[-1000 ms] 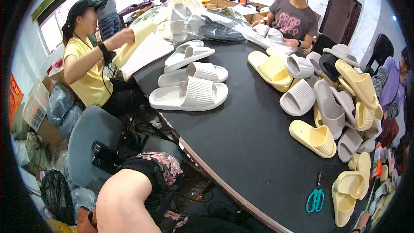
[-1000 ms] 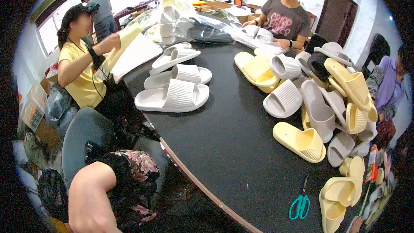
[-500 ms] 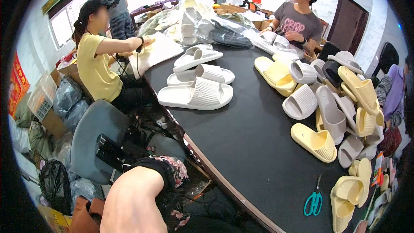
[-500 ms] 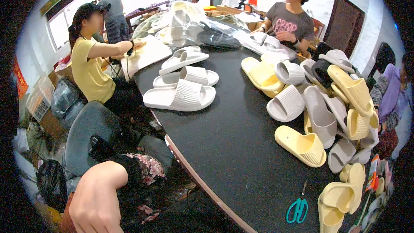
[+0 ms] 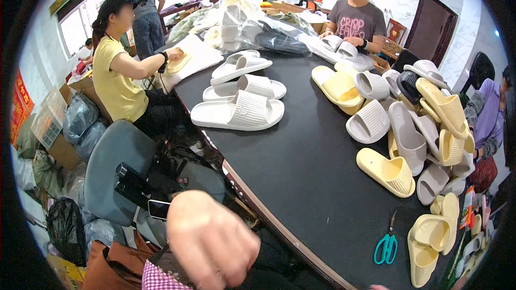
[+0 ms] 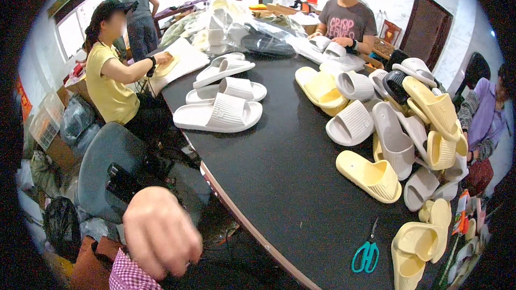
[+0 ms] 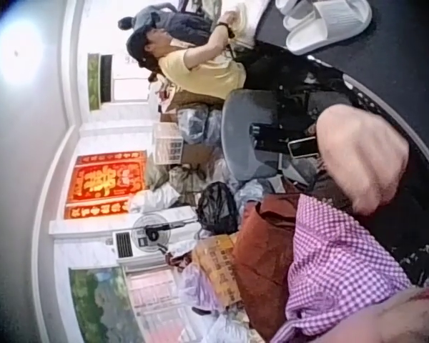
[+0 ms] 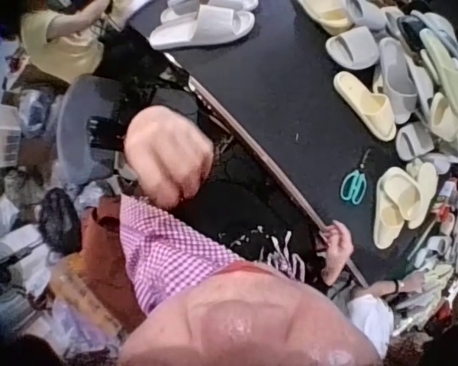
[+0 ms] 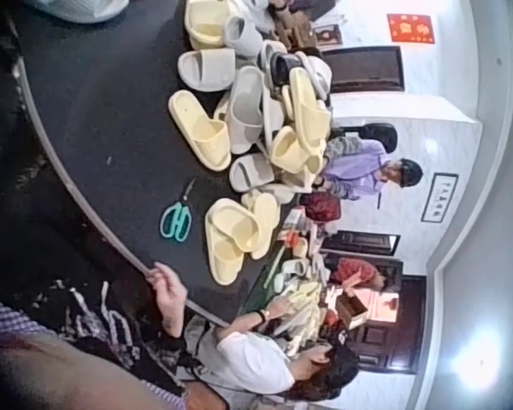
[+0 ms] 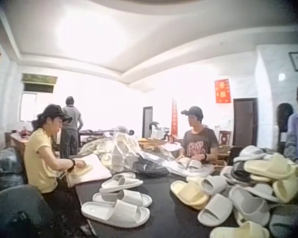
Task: Use scissors to trim excess material or thread from manufactured slide sandals.
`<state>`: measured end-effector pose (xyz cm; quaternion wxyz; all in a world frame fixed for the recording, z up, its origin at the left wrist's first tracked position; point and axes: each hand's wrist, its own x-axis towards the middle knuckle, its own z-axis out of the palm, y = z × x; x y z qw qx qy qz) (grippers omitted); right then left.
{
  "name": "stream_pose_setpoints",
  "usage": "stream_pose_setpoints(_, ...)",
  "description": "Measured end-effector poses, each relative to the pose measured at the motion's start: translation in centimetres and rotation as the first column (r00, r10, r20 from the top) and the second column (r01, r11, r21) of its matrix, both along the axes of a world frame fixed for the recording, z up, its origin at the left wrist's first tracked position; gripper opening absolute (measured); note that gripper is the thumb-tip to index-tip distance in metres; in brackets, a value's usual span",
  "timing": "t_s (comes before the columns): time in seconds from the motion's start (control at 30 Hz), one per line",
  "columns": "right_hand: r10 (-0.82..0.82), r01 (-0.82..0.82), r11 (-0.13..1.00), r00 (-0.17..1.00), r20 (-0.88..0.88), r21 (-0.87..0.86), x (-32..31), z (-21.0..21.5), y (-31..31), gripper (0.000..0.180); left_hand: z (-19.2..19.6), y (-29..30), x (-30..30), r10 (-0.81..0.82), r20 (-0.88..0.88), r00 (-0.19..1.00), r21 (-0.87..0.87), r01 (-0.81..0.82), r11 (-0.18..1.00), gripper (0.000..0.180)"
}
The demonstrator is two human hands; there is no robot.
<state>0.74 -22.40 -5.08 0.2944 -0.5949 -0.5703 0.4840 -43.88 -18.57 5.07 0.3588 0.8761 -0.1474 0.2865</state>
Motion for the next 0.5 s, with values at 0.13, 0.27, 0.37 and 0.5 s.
stream_pose_setpoints(0.13,-0.238,0.089,0.897,0.923,0.303,0.433,1.9,0.0,2.7,0.022,-3.2,2.7,-3.0,0.723,-0.174,0.668,-0.331,-0.731,0.597,0.015)
stream_pose_setpoints(0.27,-0.281,-0.109,0.844,0.744,0.606,0.525,3.5,-0.6,5.1,0.03,-8.3,8.5,-6.4,0.952,-0.305,-0.028,-0.433,-0.886,-0.165,0.021)
stream_pose_setpoints(0.37,-0.219,-0.256,0.851,0.619,0.754,0.458,4.2,-2.0,6.8,0.033,-11.3,11.0,-11.7,0.917,-0.275,-0.287,-0.303,-0.88,-0.366,0.033)
stream_pose_setpoints(0.5,-0.242,-0.267,0.842,0.59,0.77,0.469,3.8,-2.1,6.9,0.032,-14.6,14.5,-16.5,0.84,-0.145,-0.524,-0.105,-0.836,-0.539,0.046)
